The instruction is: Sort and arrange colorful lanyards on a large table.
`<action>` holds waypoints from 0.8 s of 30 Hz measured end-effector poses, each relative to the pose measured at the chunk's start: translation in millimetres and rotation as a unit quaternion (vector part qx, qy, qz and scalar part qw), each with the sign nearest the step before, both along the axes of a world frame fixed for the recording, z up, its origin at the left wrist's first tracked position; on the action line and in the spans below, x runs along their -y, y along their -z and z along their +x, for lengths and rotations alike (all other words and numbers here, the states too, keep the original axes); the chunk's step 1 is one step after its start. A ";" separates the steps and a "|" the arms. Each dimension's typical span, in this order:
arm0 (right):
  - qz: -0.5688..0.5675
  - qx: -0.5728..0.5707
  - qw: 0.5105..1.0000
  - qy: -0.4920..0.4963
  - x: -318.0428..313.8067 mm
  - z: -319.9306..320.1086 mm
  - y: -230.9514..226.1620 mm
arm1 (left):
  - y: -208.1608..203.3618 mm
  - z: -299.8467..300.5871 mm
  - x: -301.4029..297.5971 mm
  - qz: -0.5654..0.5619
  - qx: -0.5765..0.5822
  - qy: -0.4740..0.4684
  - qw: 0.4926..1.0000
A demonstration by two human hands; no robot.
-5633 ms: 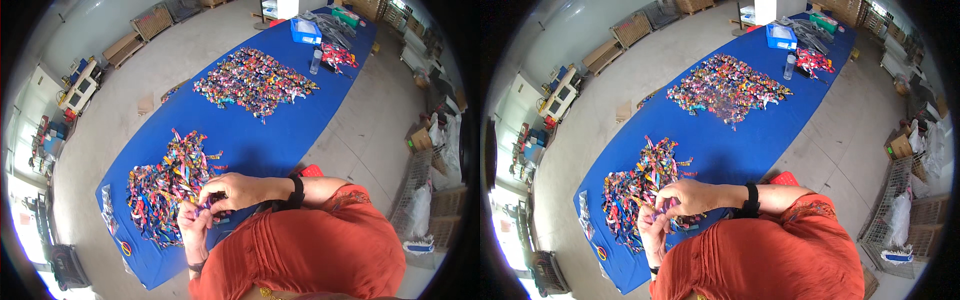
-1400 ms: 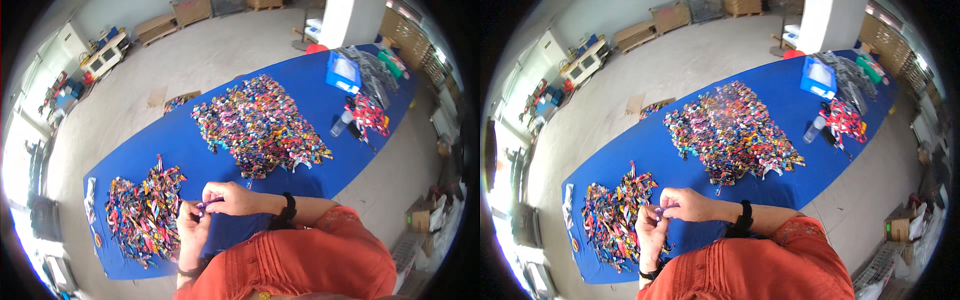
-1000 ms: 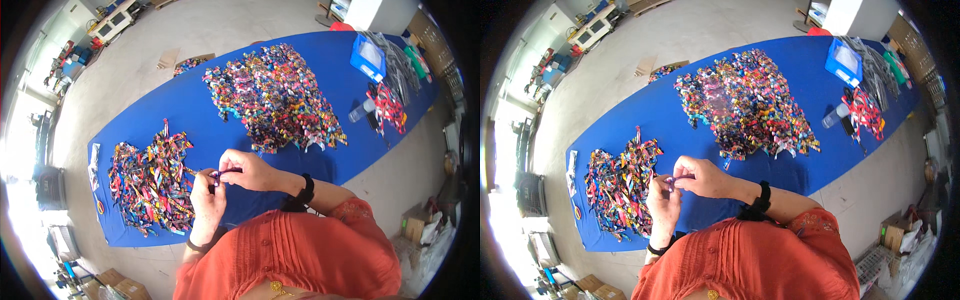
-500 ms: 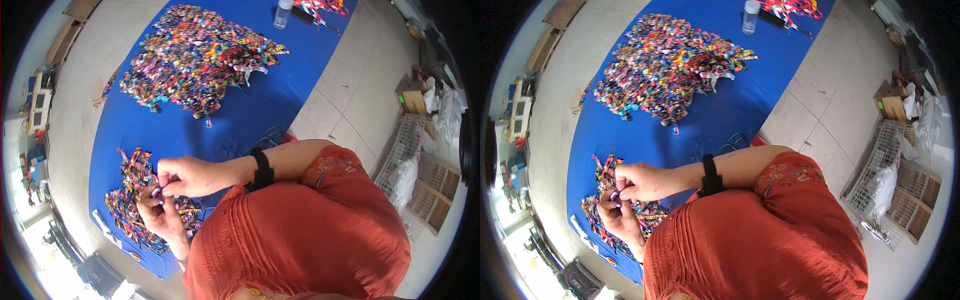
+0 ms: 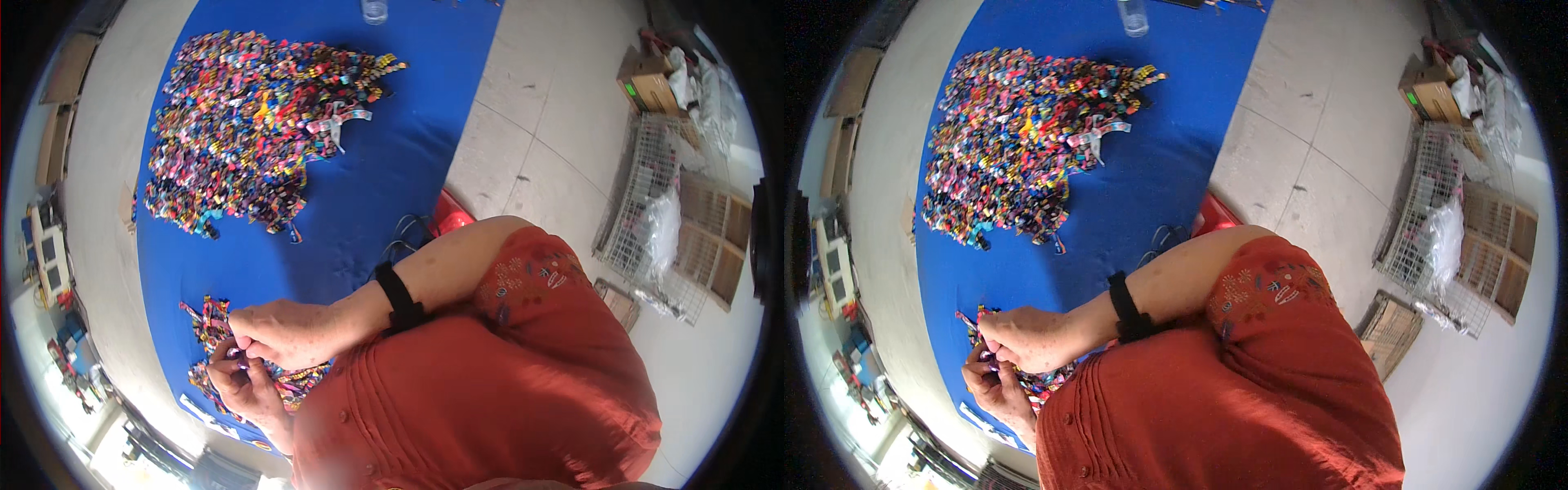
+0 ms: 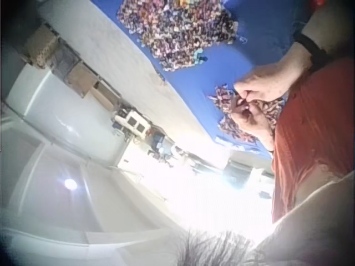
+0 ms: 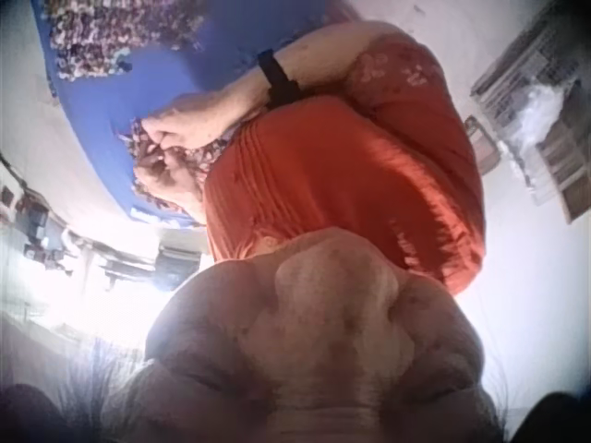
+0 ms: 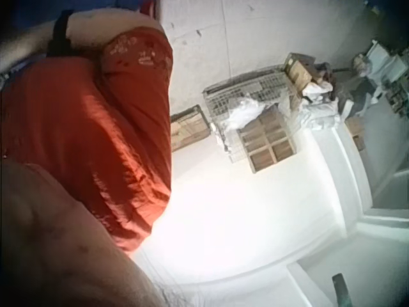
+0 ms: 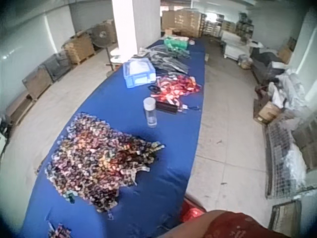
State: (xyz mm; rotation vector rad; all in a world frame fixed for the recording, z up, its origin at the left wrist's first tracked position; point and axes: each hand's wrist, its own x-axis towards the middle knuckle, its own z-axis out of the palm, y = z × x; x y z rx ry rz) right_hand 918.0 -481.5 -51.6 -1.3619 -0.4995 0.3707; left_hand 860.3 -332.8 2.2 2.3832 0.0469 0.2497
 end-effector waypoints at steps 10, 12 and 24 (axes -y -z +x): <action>0.029 -0.014 0.998 0.048 21.4 -14.8 -6.9 | -2.8 -1.9 4.1 0.055 0.025 0.086 0.994; 0.066 -0.030 0.995 0.070 17.3 -16.5 -4.0 | -4.6 -6.6 3.7 0.097 0.043 0.100 0.989; 0.084 -0.247 0.957 -0.128 -11.7 -8.4 -1.2 | -6.0 -28.2 -2.1 0.237 0.135 0.098 0.957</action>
